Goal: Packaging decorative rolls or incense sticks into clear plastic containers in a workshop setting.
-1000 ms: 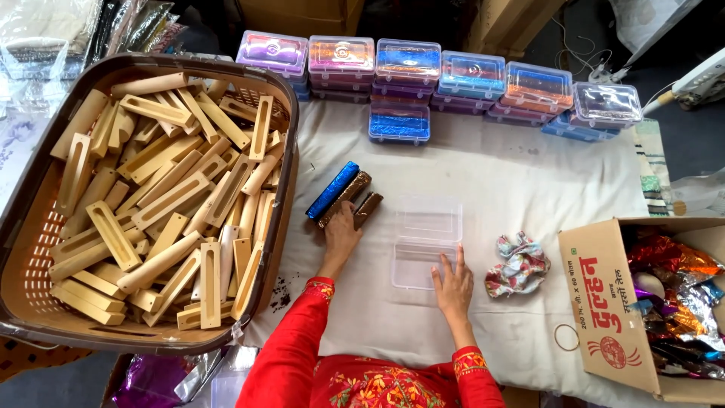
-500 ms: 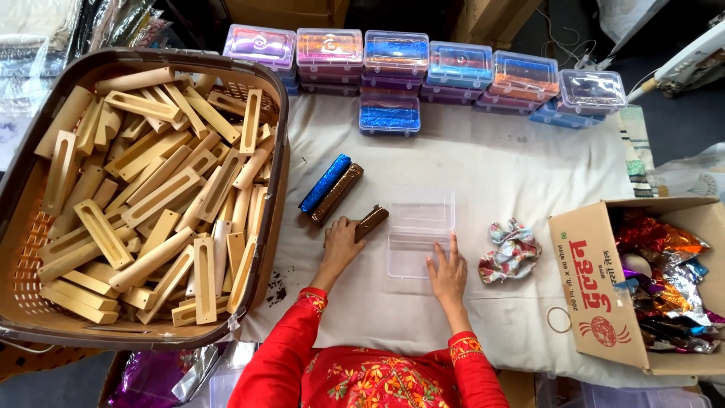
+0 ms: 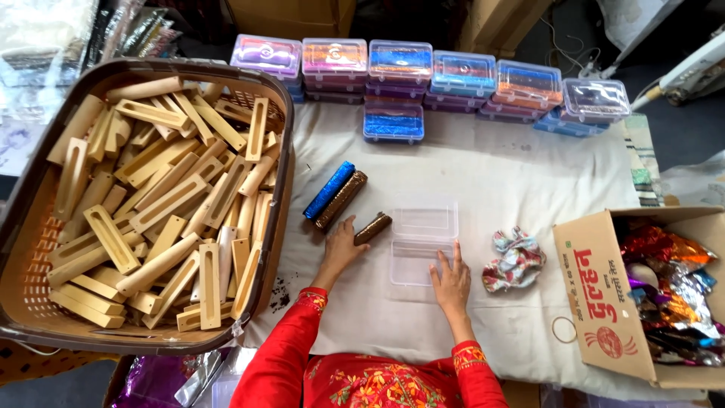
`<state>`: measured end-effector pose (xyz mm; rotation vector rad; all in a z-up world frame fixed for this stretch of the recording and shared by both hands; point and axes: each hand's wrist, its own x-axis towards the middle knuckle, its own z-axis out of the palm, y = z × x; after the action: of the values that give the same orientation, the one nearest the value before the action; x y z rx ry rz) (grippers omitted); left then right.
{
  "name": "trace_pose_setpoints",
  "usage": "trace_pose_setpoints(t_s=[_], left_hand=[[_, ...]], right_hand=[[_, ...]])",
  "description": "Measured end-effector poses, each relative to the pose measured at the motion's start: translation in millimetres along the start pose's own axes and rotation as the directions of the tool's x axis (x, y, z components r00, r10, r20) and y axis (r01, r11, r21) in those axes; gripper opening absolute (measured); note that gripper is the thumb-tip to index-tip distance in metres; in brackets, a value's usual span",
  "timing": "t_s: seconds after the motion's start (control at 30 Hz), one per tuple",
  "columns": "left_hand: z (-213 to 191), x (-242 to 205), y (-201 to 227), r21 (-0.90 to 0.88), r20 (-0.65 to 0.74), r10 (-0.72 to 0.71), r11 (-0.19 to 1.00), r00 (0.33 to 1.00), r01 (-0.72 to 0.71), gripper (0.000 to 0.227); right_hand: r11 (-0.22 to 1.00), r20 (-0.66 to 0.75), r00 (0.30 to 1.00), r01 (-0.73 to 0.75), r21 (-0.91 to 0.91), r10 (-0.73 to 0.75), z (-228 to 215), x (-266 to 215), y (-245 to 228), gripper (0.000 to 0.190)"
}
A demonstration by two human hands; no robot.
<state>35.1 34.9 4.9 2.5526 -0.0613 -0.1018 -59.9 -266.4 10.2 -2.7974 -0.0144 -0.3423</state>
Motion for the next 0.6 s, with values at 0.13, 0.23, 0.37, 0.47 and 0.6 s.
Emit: trace_pose_setpoints(t_s=[0.13, 0.23, 0.37, 0.47, 0.6], left_hand=[[-12.7, -3.6, 8.8, 0.005, 0.043, -0.037, 0.999, 0.998, 0.036, 0.091], [-12.3, -6.1, 4.1, -0.075, 0.021, -0.029, 0.997, 0.999, 0.03, 0.081], [-18.2, -12.8, 7.1, -0.153, 0.003, -0.07, 0.986, 0.998, 0.07, 0.081], [-21.3, -19.1, 6.5, -0.162, -0.001, -0.087, 0.983, 0.996, 0.086, 0.082], [-33.8, -33.5, 8.2, -0.182, 0.014, -0.102, 0.978, 0.995, 0.103, 0.082]], right_hand=[[1.0, 0.022, 0.999, -0.023, 0.0, 0.023, -2.4, 0.9, -2.7, 0.048], [1.0, 0.009, 1.0, -0.022, 0.004, 0.022, -3.9, 0.7, -3.8, 0.048], [1.0, 0.006, 1.0, -0.018, -0.002, 0.018, -4.0, 1.9, -3.4, 0.049], [1.0, 0.013, 1.0, -0.025, -0.001, 0.025, -2.4, 2.1, -2.7, 0.049], [0.996, 0.103, 0.991, -0.084, -0.036, 0.087, -7.4, 2.2, -6.0, 0.052]])
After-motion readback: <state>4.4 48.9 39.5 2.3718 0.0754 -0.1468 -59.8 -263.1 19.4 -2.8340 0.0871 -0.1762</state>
